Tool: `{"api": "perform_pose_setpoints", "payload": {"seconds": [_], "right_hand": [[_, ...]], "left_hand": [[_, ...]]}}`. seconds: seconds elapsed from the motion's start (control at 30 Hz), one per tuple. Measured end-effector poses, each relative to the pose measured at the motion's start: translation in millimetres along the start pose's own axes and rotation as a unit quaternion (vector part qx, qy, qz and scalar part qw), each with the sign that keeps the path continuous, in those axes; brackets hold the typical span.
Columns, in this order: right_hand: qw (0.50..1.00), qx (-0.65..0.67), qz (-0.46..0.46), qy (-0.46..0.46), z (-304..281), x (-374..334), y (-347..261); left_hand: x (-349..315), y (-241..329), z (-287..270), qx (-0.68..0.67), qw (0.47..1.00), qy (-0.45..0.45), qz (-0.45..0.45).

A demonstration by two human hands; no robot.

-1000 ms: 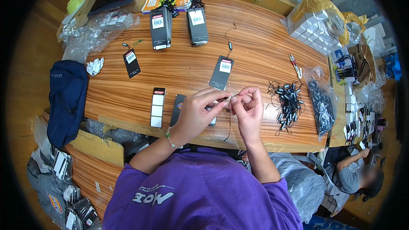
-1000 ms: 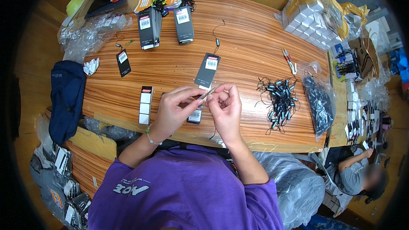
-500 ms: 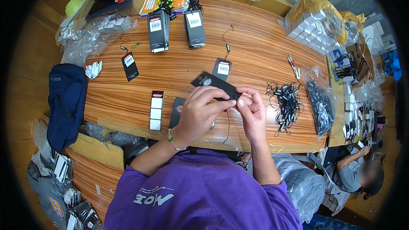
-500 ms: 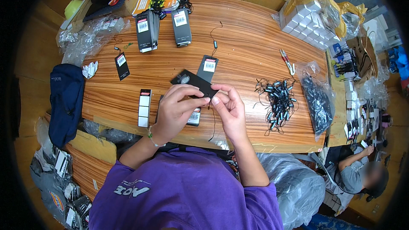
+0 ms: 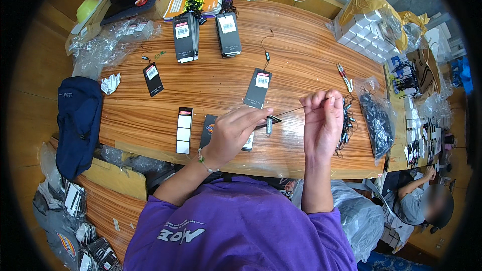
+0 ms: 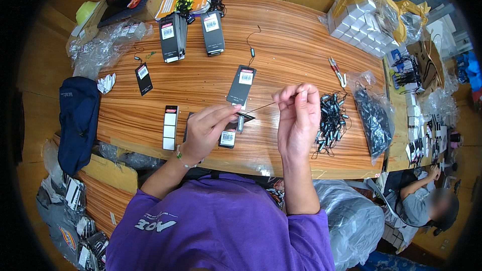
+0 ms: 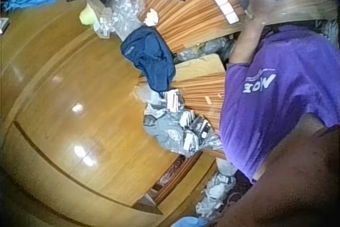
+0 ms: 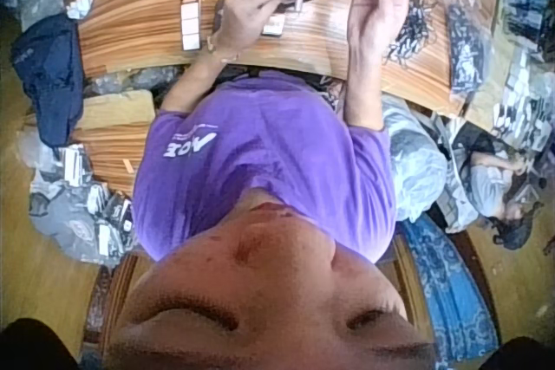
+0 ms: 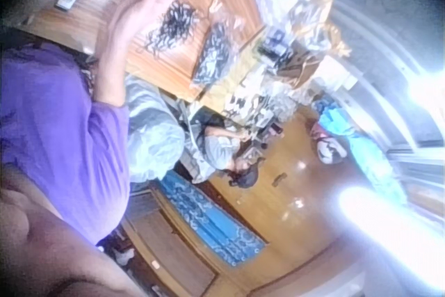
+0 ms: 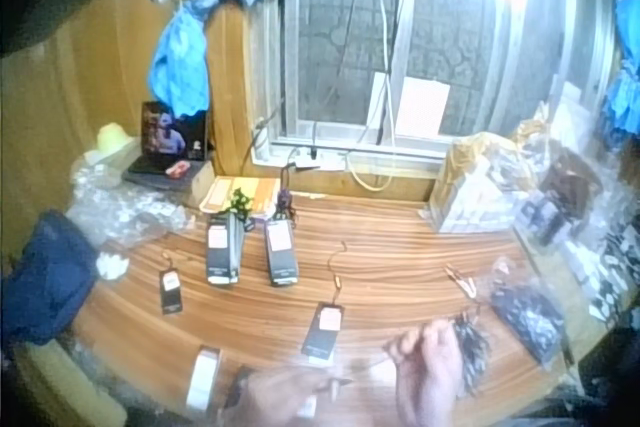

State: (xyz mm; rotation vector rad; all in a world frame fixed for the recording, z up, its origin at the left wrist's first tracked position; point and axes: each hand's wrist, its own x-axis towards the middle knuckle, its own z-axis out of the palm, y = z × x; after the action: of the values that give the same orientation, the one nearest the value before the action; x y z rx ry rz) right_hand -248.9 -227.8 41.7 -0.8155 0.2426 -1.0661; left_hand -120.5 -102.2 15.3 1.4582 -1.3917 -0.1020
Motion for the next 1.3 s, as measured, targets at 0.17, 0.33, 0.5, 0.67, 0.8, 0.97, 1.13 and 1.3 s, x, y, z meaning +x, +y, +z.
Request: {"api": "perform_pose_setpoints", "payload": {"seconds": [0.17,0.33,0.5,0.67,0.8,0.97,1.13,1.3], "right_hand": [[0.999,0.003,0.018,-0.044,14,0,-2],[0.992,-0.102,0.041,-0.066,20,-20,-21],[0.982,-0.187,0.002,-0.028,-2,-30,-36],[0.978,-0.207,0.007,0.0,-9,-27,-35],[0.974,-0.225,0.018,-0.008,-9,-26,-30],[0.963,-0.258,0.056,-0.051,-2,-27,-28],[0.933,-0.32,0.127,-0.107,27,-34,-16],[0.915,-0.378,0.082,-0.117,39,-33,6]], "left_hand": [[-1,11,-5,-0.134,0.976,-0.03,-0.167],[-7,-11,-51,-0.109,0.964,0.0,-0.242],[-53,-70,-122,0.166,0.947,-0.081,-0.264],[-67,-80,-131,0.168,0.938,-0.097,-0.287],[-65,-77,-130,0.21,0.944,-0.087,-0.237],[-56,-53,-126,0.072,0.945,-0.012,-0.32],[-11,1,-90,-0.117,0.94,0.039,-0.317],[20,26,-46,-0.122,0.959,-0.008,-0.255]]}}
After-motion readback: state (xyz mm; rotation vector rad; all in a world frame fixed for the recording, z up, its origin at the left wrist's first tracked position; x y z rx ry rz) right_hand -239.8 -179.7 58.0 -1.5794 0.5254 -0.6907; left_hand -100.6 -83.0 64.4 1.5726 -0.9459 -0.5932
